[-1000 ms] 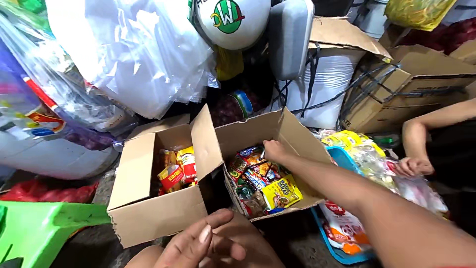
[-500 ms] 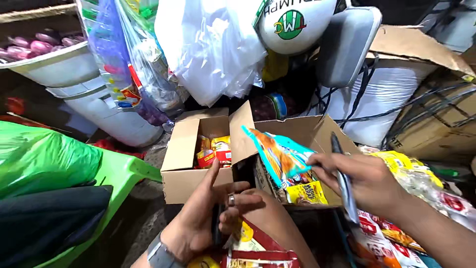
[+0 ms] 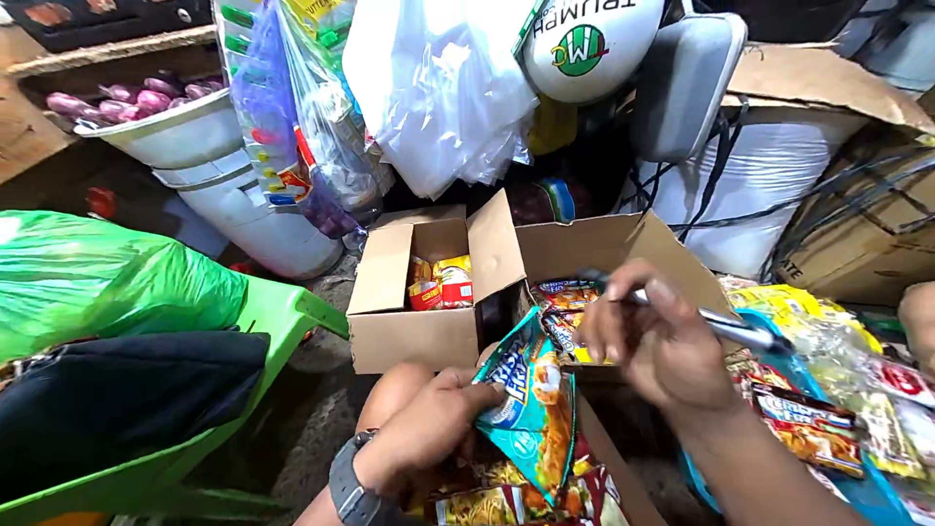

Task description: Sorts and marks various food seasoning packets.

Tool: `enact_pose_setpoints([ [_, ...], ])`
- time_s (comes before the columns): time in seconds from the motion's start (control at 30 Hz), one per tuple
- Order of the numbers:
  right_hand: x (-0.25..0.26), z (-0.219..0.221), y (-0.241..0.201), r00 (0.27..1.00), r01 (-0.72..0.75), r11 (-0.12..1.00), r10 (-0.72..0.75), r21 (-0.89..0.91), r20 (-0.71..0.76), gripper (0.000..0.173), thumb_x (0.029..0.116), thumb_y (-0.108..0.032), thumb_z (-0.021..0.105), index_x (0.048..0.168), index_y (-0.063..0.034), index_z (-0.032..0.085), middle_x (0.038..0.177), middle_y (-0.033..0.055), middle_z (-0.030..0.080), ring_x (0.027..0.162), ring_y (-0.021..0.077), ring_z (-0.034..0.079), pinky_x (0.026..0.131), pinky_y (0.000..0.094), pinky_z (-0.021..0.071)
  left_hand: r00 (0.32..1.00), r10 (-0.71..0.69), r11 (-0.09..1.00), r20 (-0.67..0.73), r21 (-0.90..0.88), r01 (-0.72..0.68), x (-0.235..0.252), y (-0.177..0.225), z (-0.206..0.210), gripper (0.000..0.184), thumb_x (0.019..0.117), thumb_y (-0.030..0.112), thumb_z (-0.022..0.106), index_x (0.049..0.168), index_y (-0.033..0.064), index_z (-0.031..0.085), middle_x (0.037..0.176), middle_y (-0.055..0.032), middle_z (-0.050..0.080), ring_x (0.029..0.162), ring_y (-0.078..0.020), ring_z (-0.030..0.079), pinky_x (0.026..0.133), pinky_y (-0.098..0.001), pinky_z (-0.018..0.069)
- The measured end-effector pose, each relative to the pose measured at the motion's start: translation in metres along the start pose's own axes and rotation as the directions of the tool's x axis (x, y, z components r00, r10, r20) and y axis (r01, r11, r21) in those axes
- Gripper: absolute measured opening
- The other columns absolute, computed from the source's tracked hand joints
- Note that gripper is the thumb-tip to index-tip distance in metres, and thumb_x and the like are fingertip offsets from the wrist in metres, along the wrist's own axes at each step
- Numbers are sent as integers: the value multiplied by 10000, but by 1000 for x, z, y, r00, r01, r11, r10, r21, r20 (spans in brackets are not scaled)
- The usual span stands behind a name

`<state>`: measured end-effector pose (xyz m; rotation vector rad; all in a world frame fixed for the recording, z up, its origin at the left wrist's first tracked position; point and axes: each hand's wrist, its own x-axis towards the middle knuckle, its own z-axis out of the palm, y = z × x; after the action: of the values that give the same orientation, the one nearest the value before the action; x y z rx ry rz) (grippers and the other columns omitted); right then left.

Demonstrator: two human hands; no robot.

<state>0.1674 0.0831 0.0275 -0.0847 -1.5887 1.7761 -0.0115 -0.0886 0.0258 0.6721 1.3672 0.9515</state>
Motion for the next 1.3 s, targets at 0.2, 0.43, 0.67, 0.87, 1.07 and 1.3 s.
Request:
enact_pose_setpoints([
  [0.2, -8, 28, 72, 934, -347, 846, 352, 404, 66, 449, 1003, -589, 446, 1075, -235, 712, 911, -14, 687, 788, 63, 645, 713, 224, 545, 1000, -16, 994, -14, 111, 17, 9, -5, -22, 188, 1052, 206, 515, 985, 124, 670, 705, 37, 643, 481, -26, 515, 431, -196, 430],
  [0.43, -10, 12, 73, 999, -37, 992, 33, 124, 35, 170, 983, -224, 671, 846, -126, 694, 837, -12, 673, 736, 52, 655, 649, 221, 573, 1000, 14, 997, 11, 70, -15, 18, -11, -27, 257, 1035, 296, 577, 878, 135, 702, 693, 40, 665, 499, -18, 551, 445, -191, 455],
  [0.67, -16, 11, 71, 992, -55, 993, 42, -102, -121, 258, 895, -102, 746, 726, -157, 559, 652, -69, 525, 569, -7, 527, 514, 151, 466, 999, -29, 990, 15, 138, 26, 23, -10, -28, 119, 907, 186, 743, 969, 85, 733, 804, -35, 750, 675, -126, 722, 631, -305, 623],
  [0.87, -16, 13, 74, 999, -37, 959, 25, -282, -48, 256, 888, -72, 695, 704, -143, 532, 656, -85, 523, 623, -31, 513, 565, 141, 429, 1000, -8, 991, 20, 133, 5, 23, -12, -29, 109, 902, 189, 743, 955, 94, 739, 799, -35, 750, 664, -125, 719, 607, -297, 617],
  [1.07, -17, 12, 70, 996, -91, 950, 79, -299, -52, 272, 880, -86, 680, 681, -162, 510, 639, -98, 499, 594, -39, 485, 533, 136, 398, 1000, 3, 993, 20, 118, -5, 22, -13, -29, 102, 900, 184, 746, 954, 98, 744, 796, -34, 751, 664, -117, 719, 607, -287, 613],
  [1.3, -15, 20, 73, 976, -151, 934, 89, -323, -199, 285, 876, -61, 655, 660, -164, 499, 632, -84, 488, 571, -23, 479, 519, 139, 403, 1000, 17, 995, 22, 93, -19, 21, -15, -30, 106, 905, 167, 744, 965, 79, 735, 807, -49, 754, 668, -130, 724, 616, -292, 622],
])
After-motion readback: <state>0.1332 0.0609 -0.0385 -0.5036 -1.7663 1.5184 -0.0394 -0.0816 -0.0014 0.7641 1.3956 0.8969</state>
